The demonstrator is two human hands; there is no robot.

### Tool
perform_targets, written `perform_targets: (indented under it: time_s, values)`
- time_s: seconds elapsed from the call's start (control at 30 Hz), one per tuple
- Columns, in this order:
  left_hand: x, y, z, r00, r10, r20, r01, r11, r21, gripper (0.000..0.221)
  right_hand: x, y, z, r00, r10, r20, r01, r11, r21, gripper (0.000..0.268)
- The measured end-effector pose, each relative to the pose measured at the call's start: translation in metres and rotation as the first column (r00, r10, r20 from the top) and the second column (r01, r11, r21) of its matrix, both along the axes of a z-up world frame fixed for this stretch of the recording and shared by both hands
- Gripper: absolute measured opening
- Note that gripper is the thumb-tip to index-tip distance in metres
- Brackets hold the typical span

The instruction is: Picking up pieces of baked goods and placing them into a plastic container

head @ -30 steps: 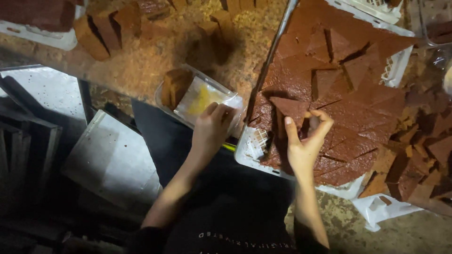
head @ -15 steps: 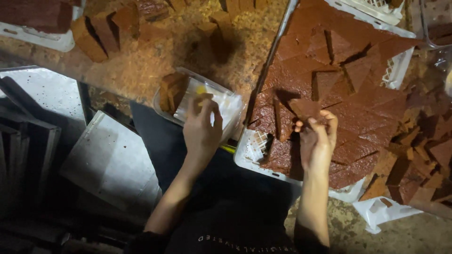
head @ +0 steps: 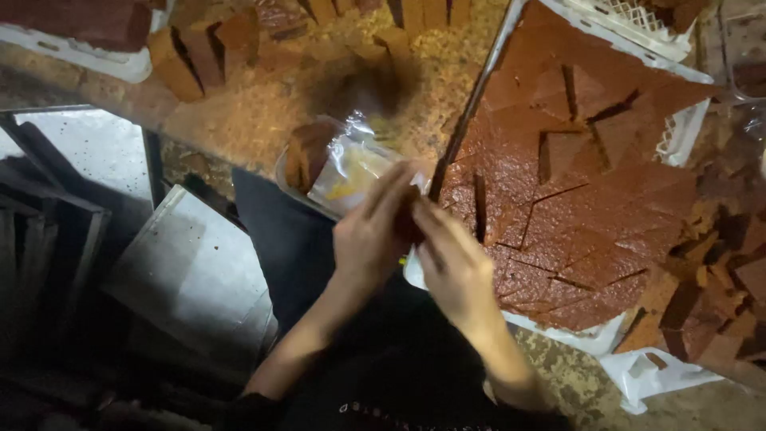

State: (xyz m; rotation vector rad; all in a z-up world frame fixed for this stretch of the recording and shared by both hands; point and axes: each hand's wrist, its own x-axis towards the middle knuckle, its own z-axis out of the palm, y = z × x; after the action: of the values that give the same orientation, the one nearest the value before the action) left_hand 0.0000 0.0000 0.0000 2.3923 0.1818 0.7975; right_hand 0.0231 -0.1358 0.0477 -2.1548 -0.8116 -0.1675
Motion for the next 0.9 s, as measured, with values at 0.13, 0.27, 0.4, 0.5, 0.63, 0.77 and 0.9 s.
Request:
perform_targets:
  time_s: [0.13,0.27,0.4,0.5,0.63,0.77,0.9]
  values:
    - [-0.034,-0.034,0.018,0.941,-0.317,0.115,0.325,0.944,-0.053,0.028,0.019,-0.014,0.007,0.968,-0.250,-0.033,0.251,0.967,0.043,0.035]
    - [-0.042,-0.016,0.058,0.800,-0.542,0.256,0.596,0.670,-0.442,0.016,0.033,-0.036,0.054,0.802,-0.090,-0.591,-0.117,0.946,-0.303,0.079]
    - [-0.020,0.002,0.017,0.982,-0.158,0.103,0.187,0.889,-0.419,0.006,0.044,-0.038,0.102,0.975,-0.184,-0.125,0.112,0.892,-0.437,0.054]
    - [0.010,0.009,-0.010,0.984,0.004,-0.177,0.013,0.995,0.095,0.038,0.057,-0.040,0.114,0.971,0.037,0.235,-0.072,0.987,0.142,0.085]
    - [0.015,0.014,-0.042,0.930,-0.147,-0.338,0.153,0.988,-0.008,0.021,0.060,-0.047,0.073,0.952,-0.243,0.184,0.282,0.931,-0.231,0.052]
    - [0.021,0.026,-0.038,0.990,-0.006,-0.140,0.027,0.989,0.148,0.053,0.061,-0.054,-0.014,0.829,-0.536,-0.163,0.321,0.693,-0.646,0.063]
    - [0.018,0.018,-0.019,0.986,0.015,-0.166,0.019,0.979,0.202,0.052,0.060,-0.080,-0.045,0.887,-0.459,-0.047,0.362,0.756,-0.546,0.041]
